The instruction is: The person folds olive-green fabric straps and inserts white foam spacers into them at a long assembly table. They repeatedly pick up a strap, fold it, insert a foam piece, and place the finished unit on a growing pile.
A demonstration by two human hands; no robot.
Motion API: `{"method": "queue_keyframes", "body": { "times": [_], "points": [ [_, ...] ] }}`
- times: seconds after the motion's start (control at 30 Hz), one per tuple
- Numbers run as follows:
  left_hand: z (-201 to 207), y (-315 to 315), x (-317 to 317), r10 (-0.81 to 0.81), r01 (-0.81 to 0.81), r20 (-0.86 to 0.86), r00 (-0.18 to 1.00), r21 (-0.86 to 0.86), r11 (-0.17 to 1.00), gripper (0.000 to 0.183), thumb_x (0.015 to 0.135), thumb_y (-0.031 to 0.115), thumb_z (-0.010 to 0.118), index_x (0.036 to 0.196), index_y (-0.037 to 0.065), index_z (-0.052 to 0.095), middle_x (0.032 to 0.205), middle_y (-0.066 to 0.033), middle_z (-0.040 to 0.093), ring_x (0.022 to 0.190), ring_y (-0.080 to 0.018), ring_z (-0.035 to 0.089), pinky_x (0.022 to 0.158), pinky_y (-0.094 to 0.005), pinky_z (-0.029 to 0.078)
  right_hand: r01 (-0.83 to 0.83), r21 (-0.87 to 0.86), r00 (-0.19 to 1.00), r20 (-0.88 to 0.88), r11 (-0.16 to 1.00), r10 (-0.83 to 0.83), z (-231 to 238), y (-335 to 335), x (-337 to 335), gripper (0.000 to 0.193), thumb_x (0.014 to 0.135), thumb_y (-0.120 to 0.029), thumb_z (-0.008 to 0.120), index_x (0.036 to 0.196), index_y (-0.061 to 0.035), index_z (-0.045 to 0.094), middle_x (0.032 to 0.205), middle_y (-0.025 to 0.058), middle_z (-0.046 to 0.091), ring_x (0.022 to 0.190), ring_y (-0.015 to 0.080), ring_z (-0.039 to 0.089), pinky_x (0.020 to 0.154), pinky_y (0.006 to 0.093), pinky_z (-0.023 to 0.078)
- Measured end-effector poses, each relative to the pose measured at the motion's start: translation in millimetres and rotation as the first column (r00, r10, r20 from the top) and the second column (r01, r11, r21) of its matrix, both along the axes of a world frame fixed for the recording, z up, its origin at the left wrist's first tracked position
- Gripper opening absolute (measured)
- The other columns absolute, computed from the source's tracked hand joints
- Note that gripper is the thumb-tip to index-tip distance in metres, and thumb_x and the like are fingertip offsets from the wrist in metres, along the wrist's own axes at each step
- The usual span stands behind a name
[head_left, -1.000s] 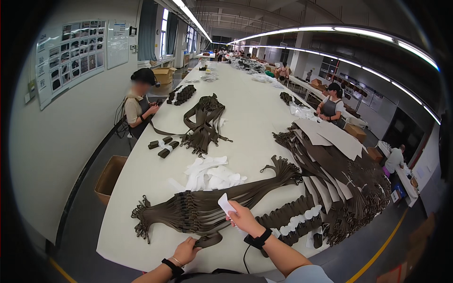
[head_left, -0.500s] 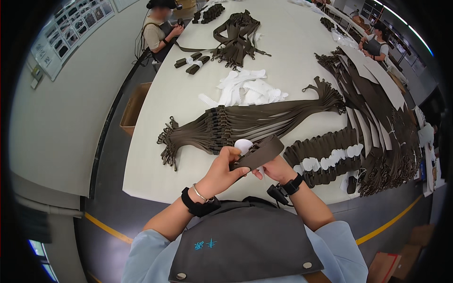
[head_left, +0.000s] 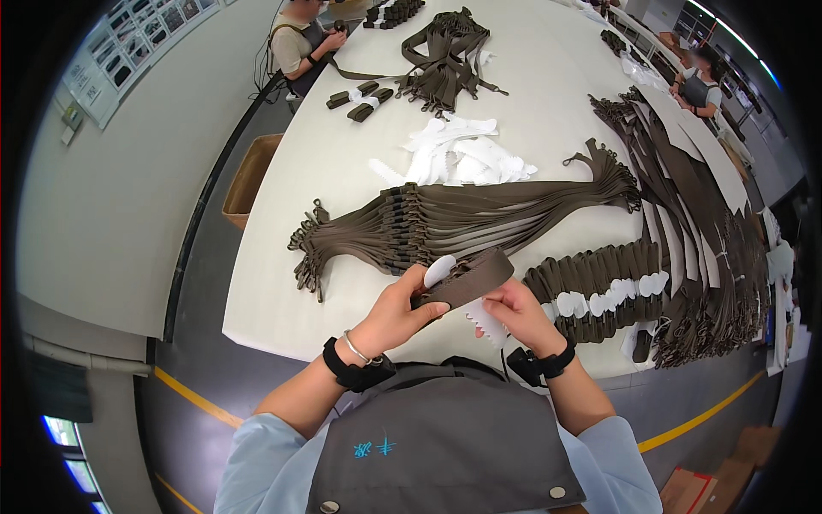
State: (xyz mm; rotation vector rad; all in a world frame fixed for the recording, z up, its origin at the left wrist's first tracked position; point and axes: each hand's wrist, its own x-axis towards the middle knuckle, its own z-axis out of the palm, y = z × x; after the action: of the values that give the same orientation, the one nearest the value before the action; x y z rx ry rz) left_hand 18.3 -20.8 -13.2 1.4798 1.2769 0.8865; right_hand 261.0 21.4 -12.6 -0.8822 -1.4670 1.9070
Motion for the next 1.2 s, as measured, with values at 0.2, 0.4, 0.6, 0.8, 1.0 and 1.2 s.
{"method": "queue_keyframes", "body": {
  "times": [0.2,0.4,0.6,0.8,1.0,1.2],
  "points": [
    [12,-2,7,-0.063,0.078,0.110,0.992,-0.140,0.987,0.027,0.090,0.011,0.071,0.104,0.002,0.050,0.093,-0.0088,0.062,0.075,-0.0114,0.061,0.066,-0.0281,0.050,-0.241,-0.030,0.970,0.014,0.970,0.241,-3,-7,20,0.036,0.088,0.009,0.055,0.121,-0.0017,0.066,0.107,0.0035,0.069,0.091,0.0101,0.062,0.084,0.0283,0.051],
    [-20,-9,9,-0.096,0.148,0.239,0.966,-0.213,0.966,0.043,0.090,0.005,0.069,0.128,-0.002,0.049,0.114,-0.0137,0.066,0.081,-0.0119,0.066,0.069,-0.0272,0.055,-0.305,0.676,0.935,0.345,0.671,0.077,-2,-22,10,0.021,0.080,0.001,0.072,0.098,-0.0077,0.071,0.083,0.0088,0.069,0.073,0.0213,0.067,0.065,0.0301,0.052],
    [-22,-18,12,-0.159,0.158,-0.094,0.983,-0.010,0.987,0.041,0.087,0.011,0.071,0.121,0.000,0.051,0.100,-0.0207,0.067,0.082,-0.0309,0.065,0.076,-0.0374,0.053,-0.301,0.893,0.904,0.378,0.334,-0.198,13,-30,-1,0.020,0.071,-0.003,0.078,0.088,-0.0087,0.070,0.081,0.0030,0.061,0.076,0.0213,0.059,0.064,0.0294,0.049],
    [-18,-20,15,-0.252,0.244,-0.197,0.947,-0.063,0.968,0.033,0.086,0.015,0.072,0.106,0.000,0.051,0.088,-0.0210,0.066,0.081,-0.0393,0.065,0.071,-0.0422,0.050,0.015,0.602,0.956,0.226,0.798,-0.188,-4,-27,-11,0.017,0.074,-0.004,0.081,0.081,-0.0026,0.066,0.102,0.0067,0.059,0.096,0.0194,0.058,0.078,0.0298,0.049],
    [-31,-23,16,-0.260,0.255,-0.175,0.950,-0.048,0.966,0.038,0.085,0.014,0.072,0.112,0.002,0.048,0.090,-0.0215,0.067,0.084,-0.0400,0.066,0.074,-0.0437,0.050,0.002,0.535,0.938,0.292,0.845,-0.186,-12,-22,-13,0.011,0.086,-0.006,0.071,0.083,0.0012,0.063,0.113,0.0110,0.062,0.089,0.0189,0.060,0.078,0.0304,0.050],
    [-29,-30,24,-0.268,0.252,-0.134,0.954,-0.127,0.959,0.054,0.085,0.010,0.074,0.129,0.006,0.043,0.116,-0.0185,0.064,0.103,-0.0339,0.066,0.089,-0.0392,0.052,-0.157,0.540,0.836,0.519,0.827,-0.180,-22,-19,-14,0.018,0.089,-0.011,0.069,0.078,0.0025,0.061,0.096,0.0115,0.067,0.074,0.0203,0.061,0.071,0.0312,0.051]
  ]
}}
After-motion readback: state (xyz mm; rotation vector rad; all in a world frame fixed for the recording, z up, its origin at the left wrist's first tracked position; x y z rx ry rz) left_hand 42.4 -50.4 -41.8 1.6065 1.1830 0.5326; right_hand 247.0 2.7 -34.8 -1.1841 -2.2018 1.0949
